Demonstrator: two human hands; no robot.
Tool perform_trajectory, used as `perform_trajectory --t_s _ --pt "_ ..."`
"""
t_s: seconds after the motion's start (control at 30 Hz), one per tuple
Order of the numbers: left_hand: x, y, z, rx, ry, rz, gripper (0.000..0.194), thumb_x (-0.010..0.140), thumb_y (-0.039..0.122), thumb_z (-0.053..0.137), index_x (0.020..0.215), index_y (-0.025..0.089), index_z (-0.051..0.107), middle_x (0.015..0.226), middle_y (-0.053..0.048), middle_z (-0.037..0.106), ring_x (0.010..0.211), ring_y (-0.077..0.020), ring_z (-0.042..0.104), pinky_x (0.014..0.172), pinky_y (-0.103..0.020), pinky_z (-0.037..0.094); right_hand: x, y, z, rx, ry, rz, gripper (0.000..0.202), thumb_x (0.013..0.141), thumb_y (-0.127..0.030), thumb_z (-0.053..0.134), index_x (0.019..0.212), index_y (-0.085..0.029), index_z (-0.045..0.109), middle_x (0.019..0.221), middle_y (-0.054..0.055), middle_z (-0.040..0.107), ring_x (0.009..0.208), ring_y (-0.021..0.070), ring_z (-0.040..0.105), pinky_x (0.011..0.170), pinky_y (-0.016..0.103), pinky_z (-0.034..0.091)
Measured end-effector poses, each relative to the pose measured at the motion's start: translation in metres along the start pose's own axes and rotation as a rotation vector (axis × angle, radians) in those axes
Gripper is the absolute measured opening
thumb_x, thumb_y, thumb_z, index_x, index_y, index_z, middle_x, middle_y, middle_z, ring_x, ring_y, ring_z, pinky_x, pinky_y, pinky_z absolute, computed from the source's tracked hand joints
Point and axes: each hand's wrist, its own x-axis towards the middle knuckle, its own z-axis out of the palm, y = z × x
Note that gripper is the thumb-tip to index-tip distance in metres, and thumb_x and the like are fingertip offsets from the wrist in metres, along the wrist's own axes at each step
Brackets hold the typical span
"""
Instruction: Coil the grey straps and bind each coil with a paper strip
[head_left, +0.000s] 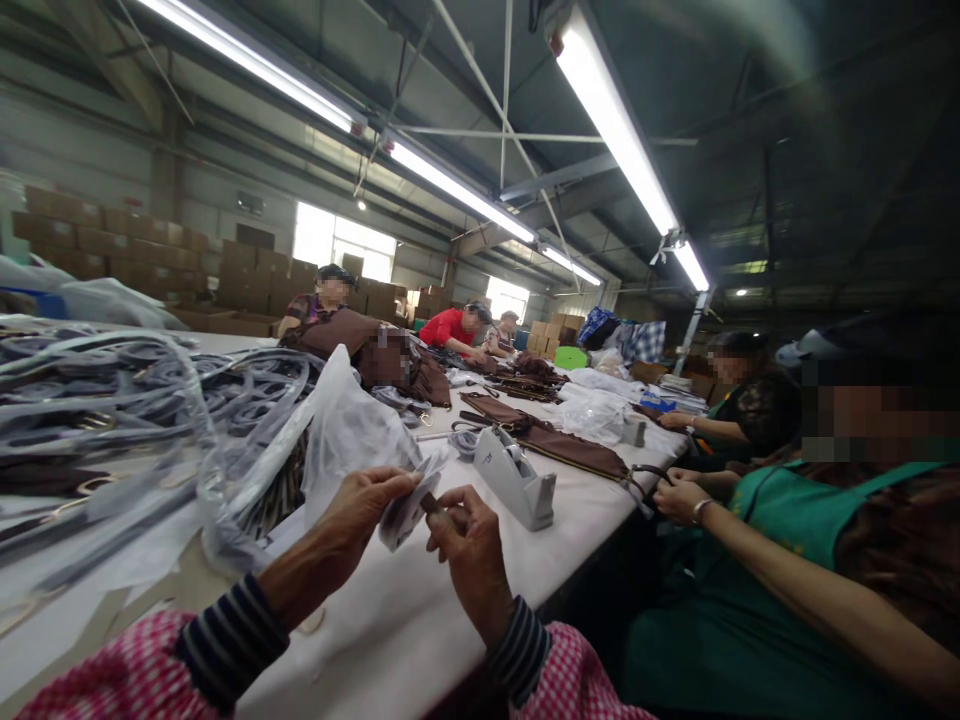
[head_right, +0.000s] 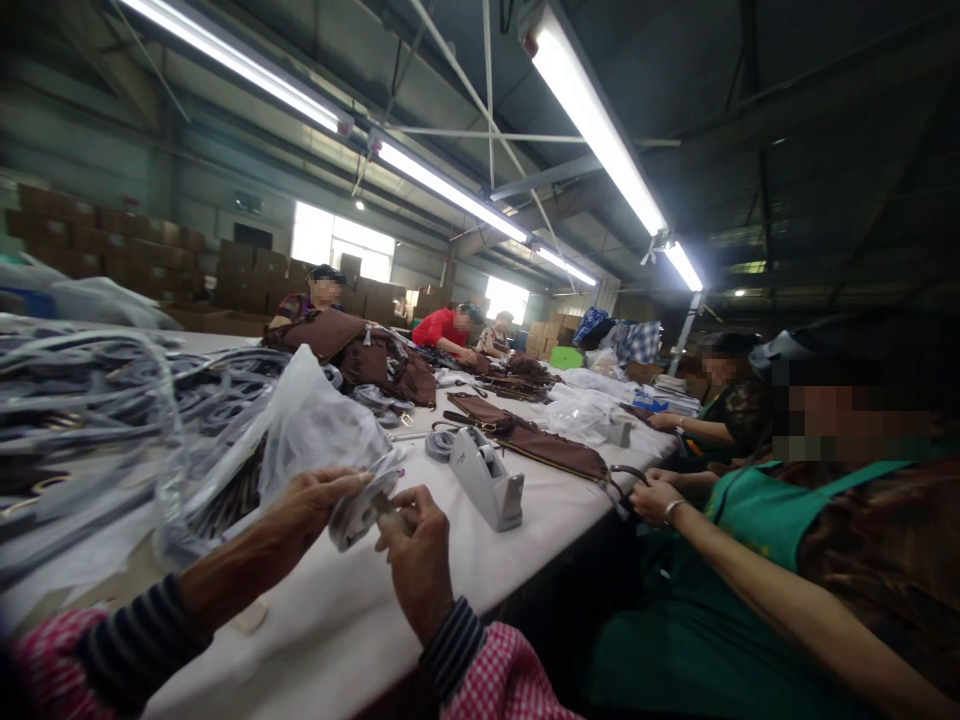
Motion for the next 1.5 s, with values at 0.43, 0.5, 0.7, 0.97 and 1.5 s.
perform_trajectory --t_s 0.43,0.5,0.7,0.97,1.5 --pt "0.001 -0.006 -0.001 0.114 0.024 -0.003 0.034 0.070 0.047 0.079 0.066 0.013 0.077 0.060 -0.005 0.066 0.054 -0.0151 0.050 0.056 -0.029 0.033 -0.026 -0.002 -0.037 -0.506 -0.243 -0.390 0.067 0.074 -0.007 0.067 0.137 -0.023 0.051 0.112 0.008 0.069 0.100 0.0242 0.067 0.086 0.036 0.057" --pt "0.001 -0.008 -0.001 0.156 0.009 -0.008 0.034 0.071 0.046 0.078 0.068 0.013 0.078 0.062 -0.005 0.066 0.057 -0.0165 0.051 0.058 -0.030 0.033 -0.032 0.003 -0.047 -0.667 -0.290 -0.551 0.060 0.081 -0.005 0.060 0.138 -0.021 0.052 0.118 0.012 0.068 0.110 0.0264 0.064 0.093 0.039 0.056" --pt "-0.006 -0.015 0.013 0.396 -0.080 0.152 0.026 0.070 0.038 0.078 0.058 0.018 0.069 0.073 -0.003 0.062 0.072 -0.0199 0.055 0.066 -0.031 0.037 -0.034 0.010 -0.058 -0.720 -0.164 -0.734 0.020 0.096 -0.010 0.052 0.098 -0.021 0.070 0.093 0.008 0.068 0.088 0.0221 0.065 0.077 0.032 0.054" --pt "-0.026 -0.070 0.024 0.786 -0.232 0.530 0.023 0.093 0.030 0.055 0.073 0.019 0.061 0.086 -0.006 0.058 0.081 -0.0211 0.054 0.073 -0.034 0.041 -0.045 0.032 -0.069 -0.700 -0.301 -0.485 0.036 0.079 0.006 0.052 0.092 -0.021 0.073 0.102 0.005 0.073 0.097 0.0192 0.068 0.086 0.028 0.055" --pt "-0.032 -0.058 0.025 0.664 -0.157 0.320 0.006 0.080 0.027 0.055 0.078 0.021 0.052 0.076 -0.001 0.060 0.073 -0.0194 0.052 0.067 -0.032 0.038 0.011 0.012 -0.066 -0.460 -0.433 0.109 0.022 0.065 -0.007 0.083 0.081 -0.017 0.071 0.069 -0.005 0.067 0.065 0.0126 0.061 0.061 0.021 0.045"
